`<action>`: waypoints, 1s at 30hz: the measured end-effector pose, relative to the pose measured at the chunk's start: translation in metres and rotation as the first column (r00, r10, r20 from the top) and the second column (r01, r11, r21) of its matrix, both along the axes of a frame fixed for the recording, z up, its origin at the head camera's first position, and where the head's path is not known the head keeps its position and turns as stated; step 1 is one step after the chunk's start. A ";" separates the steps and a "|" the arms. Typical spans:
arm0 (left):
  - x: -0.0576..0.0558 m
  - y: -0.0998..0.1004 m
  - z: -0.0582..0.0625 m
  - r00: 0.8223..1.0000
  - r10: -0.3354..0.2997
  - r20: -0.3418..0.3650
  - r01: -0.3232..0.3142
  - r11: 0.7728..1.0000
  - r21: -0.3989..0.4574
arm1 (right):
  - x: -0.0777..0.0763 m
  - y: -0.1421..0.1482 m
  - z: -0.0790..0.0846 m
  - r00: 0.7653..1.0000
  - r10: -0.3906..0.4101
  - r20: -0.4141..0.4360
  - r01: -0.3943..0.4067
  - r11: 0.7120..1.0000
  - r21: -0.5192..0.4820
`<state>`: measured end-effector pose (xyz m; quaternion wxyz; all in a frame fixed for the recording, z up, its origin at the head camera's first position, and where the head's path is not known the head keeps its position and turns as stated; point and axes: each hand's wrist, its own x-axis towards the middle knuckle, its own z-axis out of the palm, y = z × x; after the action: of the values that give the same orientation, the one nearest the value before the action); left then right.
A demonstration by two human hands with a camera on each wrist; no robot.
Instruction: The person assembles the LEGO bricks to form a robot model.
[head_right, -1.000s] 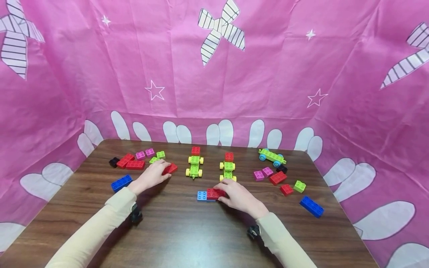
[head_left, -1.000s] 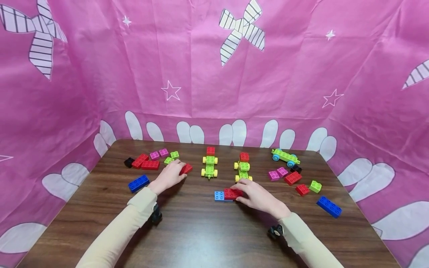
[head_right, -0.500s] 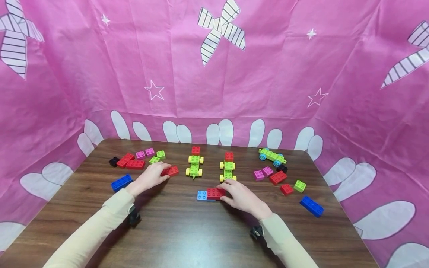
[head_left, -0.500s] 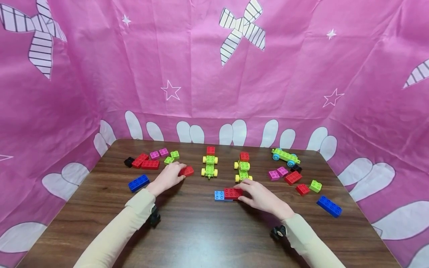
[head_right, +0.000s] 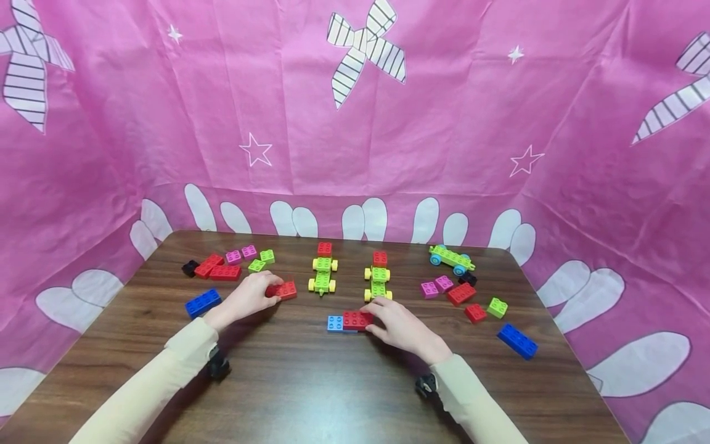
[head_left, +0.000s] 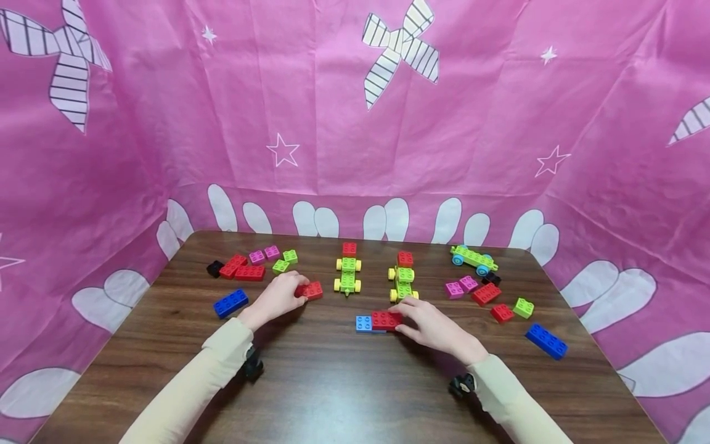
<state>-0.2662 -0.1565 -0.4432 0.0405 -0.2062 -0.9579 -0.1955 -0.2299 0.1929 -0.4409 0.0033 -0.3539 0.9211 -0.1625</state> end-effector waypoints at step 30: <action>0.028 0.039 0.005 0.977 -0.213 -0.030 0.215 0.971 0.108 | 0.002 0.000 0.000 0.999 0.019 -0.037 -0.020 1.000 -0.017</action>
<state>-0.2383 -0.1175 -0.4377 0.0391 -0.3072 -0.9175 -0.2496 -0.2276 0.1934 -0.4410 -0.0149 -0.3657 0.9161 -0.1638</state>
